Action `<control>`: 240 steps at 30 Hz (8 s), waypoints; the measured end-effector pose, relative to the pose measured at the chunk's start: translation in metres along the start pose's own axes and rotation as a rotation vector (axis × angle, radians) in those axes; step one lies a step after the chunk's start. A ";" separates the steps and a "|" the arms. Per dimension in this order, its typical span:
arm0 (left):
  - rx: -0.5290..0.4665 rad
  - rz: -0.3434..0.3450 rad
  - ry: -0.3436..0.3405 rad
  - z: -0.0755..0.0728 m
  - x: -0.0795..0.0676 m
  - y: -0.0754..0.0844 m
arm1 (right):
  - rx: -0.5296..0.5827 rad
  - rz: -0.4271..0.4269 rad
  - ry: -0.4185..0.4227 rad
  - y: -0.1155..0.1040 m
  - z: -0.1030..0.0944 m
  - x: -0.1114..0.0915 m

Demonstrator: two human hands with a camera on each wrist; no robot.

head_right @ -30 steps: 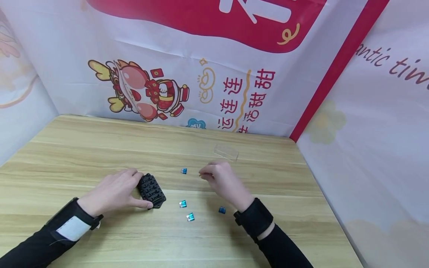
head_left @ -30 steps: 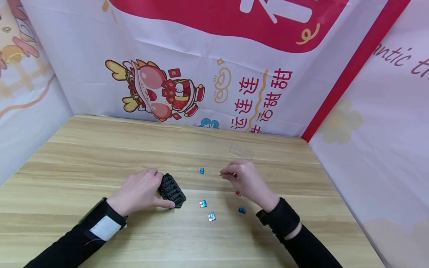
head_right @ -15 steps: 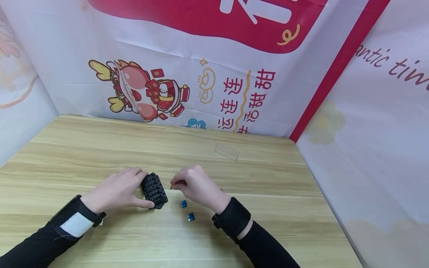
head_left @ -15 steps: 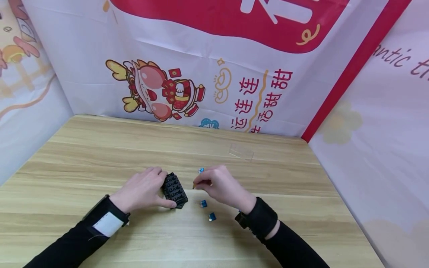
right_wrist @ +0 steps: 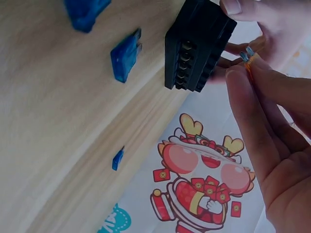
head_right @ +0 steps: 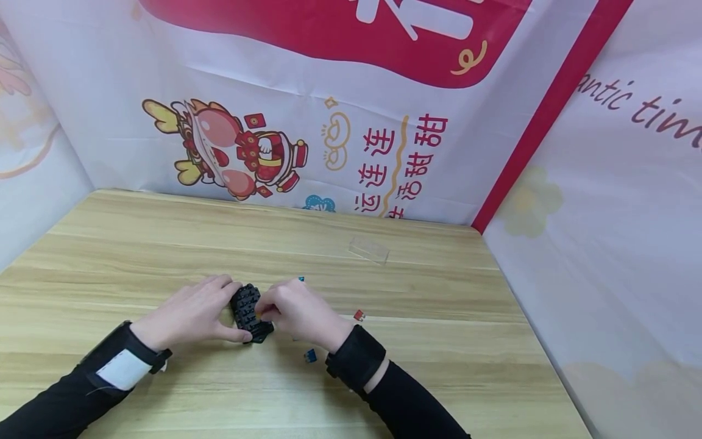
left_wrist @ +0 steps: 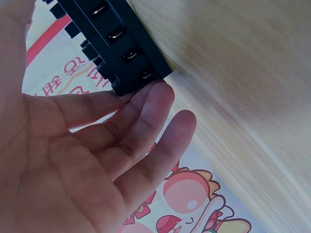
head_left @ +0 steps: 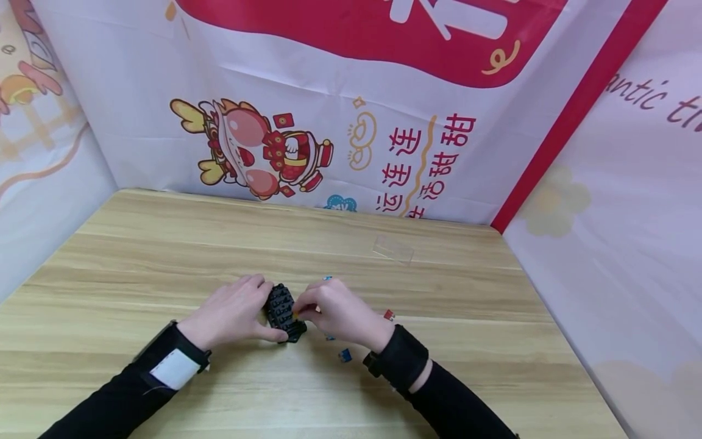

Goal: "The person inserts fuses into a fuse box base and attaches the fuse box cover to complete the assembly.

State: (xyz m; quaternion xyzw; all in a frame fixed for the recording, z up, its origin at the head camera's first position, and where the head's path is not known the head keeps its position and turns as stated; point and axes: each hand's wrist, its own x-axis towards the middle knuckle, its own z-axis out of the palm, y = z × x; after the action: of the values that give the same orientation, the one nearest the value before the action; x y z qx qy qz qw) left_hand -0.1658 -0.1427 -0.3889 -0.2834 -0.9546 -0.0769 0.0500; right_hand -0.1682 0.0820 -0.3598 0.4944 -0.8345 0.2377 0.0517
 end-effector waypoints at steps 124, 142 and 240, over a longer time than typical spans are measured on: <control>-0.056 -0.020 -0.039 -0.007 -0.002 0.003 | -0.184 -0.074 -0.255 -0.006 0.004 0.023; -0.069 -0.031 -0.054 -0.003 -0.003 0.003 | -0.178 -0.082 -0.255 -0.004 0.007 0.021; -0.170 -0.010 -0.038 -0.002 0.000 0.001 | -0.176 -0.218 -0.241 0.002 0.010 0.023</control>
State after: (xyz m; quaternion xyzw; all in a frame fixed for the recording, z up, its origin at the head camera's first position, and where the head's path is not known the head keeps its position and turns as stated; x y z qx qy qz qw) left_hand -0.1657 -0.1422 -0.3863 -0.2831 -0.9468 -0.1526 0.0072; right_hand -0.1794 0.0600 -0.3622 0.6004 -0.7937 0.0956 0.0200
